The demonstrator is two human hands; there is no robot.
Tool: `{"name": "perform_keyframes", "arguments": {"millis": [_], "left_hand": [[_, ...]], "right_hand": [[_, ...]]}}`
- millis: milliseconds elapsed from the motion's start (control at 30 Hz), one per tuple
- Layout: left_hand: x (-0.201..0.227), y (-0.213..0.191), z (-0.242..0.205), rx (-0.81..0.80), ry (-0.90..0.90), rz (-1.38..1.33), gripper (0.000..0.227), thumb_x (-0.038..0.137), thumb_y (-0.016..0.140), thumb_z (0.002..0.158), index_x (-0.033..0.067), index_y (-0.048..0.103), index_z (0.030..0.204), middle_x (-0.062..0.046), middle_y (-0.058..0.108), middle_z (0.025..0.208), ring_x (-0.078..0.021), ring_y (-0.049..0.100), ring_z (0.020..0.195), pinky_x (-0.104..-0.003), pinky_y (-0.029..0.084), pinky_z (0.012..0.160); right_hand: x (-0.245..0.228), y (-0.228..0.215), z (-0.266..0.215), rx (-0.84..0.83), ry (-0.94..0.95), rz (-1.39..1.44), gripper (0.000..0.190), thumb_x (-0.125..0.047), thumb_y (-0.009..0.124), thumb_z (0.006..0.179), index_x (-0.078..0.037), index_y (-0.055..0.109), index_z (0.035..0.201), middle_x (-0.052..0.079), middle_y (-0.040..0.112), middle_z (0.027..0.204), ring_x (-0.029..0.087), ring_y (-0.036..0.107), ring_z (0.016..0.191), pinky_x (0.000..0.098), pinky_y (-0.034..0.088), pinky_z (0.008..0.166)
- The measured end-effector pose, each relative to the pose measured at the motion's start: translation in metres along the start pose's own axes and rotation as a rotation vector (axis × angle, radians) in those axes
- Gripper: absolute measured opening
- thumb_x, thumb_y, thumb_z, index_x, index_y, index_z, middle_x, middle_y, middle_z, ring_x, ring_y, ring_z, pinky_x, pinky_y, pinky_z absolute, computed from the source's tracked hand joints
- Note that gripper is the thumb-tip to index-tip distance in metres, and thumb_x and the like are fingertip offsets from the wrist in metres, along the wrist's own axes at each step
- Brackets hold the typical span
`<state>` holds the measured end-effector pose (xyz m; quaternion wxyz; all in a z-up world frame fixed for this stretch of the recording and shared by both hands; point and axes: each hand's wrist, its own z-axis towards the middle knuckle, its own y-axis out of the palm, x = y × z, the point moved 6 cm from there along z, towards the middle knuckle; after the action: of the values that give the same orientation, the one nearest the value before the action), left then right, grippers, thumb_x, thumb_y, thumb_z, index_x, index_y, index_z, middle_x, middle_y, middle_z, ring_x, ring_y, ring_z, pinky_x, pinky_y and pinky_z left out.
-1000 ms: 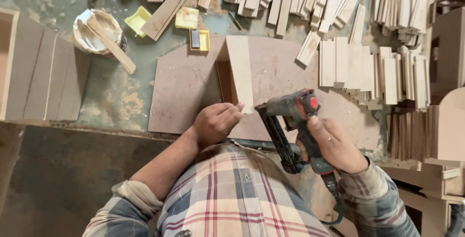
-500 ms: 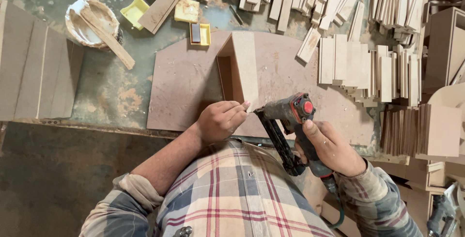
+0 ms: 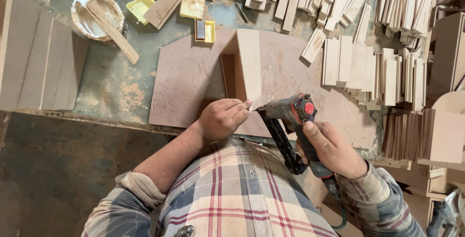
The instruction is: The person assembles small wooden boxes by applying glue to thin wooden strips and attaching them to a larger board using a pneumatic nail gun. The person handles multiple wooden pieces, applies adhesive, and secures them with nails to form box structures.
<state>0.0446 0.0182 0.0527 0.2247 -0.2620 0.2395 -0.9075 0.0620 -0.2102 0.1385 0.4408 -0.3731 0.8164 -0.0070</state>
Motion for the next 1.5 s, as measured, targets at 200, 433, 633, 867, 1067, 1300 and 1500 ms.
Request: {"name": "perform_keyframes", "arguments": {"millis": [200,433,633,867,1067,1300,1500], "left_hand": [[-0.005,-0.001,0.001,-0.003,-0.05,-0.028,0.008,0.009,0.077,0.094,0.0082,0.069,0.093,-0.002,0.072,0.087,-0.0151,0.071,0.088,-0.03,0.057,0.083],[-0.01,-0.004,-0.003,0.036,-0.079,0.005,0.036,0.015,0.083,0.088,0.0047,0.069,0.12,0.0,0.072,0.09,-0.0149,0.069,0.091,-0.031,0.055,0.09],[-0.01,0.0,-0.004,0.064,-0.104,0.006,0.032,0.013,0.083,0.09,0.0056,0.068,0.117,-0.001,0.07,0.086,-0.0143,0.068,0.088,-0.031,0.054,0.092],[-0.008,-0.003,-0.002,0.098,-0.127,-0.004,0.029,0.01,0.083,0.09,0.0063,0.069,0.115,0.0,0.067,0.08,-0.0148,0.067,0.085,-0.033,0.053,0.095],[-0.008,-0.004,-0.002,0.117,-0.141,-0.028,0.026,0.01,0.083,0.089,0.0063,0.071,0.112,0.0,0.067,0.078,-0.0158,0.066,0.083,-0.034,0.052,0.094],[-0.009,-0.005,-0.001,0.098,-0.132,-0.002,0.029,0.011,0.083,0.087,0.0056,0.072,0.113,-0.002,0.066,0.079,-0.0173,0.065,0.082,-0.035,0.053,0.094],[-0.01,0.0,-0.004,0.079,-0.124,-0.013,0.029,0.01,0.083,0.087,0.0055,0.072,0.114,-0.001,0.067,0.08,-0.0157,0.066,0.082,-0.034,0.052,0.094]], "right_hand": [[0.002,0.0,-0.003,0.048,0.011,0.15,0.06,-0.052,0.042,0.101,0.002,0.064,0.086,0.007,0.061,0.063,0.016,0.057,0.055,0.0324,0.05,0.051],[0.005,0.004,-0.002,0.004,-0.005,0.205,0.06,-0.054,0.044,0.101,0.003,0.061,0.091,0.007,0.059,0.066,0.016,0.056,0.056,0.0332,0.05,0.051],[0.004,0.005,0.002,-0.008,-0.021,0.149,0.063,-0.056,0.042,0.101,0.003,0.062,0.087,0.007,0.057,0.063,0.016,0.054,0.053,0.0334,0.048,0.049],[0.005,0.004,-0.002,0.038,0.023,0.193,0.062,-0.055,0.045,0.102,0.004,0.061,0.093,0.008,0.059,0.067,0.016,0.055,0.057,0.0334,0.049,0.051],[0.006,-0.005,-0.009,0.09,0.002,0.196,0.066,-0.058,0.041,0.099,0.003,0.064,0.102,0.008,0.062,0.068,0.014,0.057,0.056,0.0315,0.05,0.05],[0.013,-0.003,-0.008,0.085,0.002,0.264,0.062,-0.055,0.043,0.102,0.005,0.062,0.105,0.008,0.062,0.07,0.016,0.058,0.058,0.033,0.052,0.052],[0.018,-0.001,-0.006,0.075,0.01,0.252,0.058,-0.05,0.043,0.102,0.003,0.062,0.11,0.008,0.061,0.068,0.016,0.057,0.056,0.0334,0.051,0.051]]}}
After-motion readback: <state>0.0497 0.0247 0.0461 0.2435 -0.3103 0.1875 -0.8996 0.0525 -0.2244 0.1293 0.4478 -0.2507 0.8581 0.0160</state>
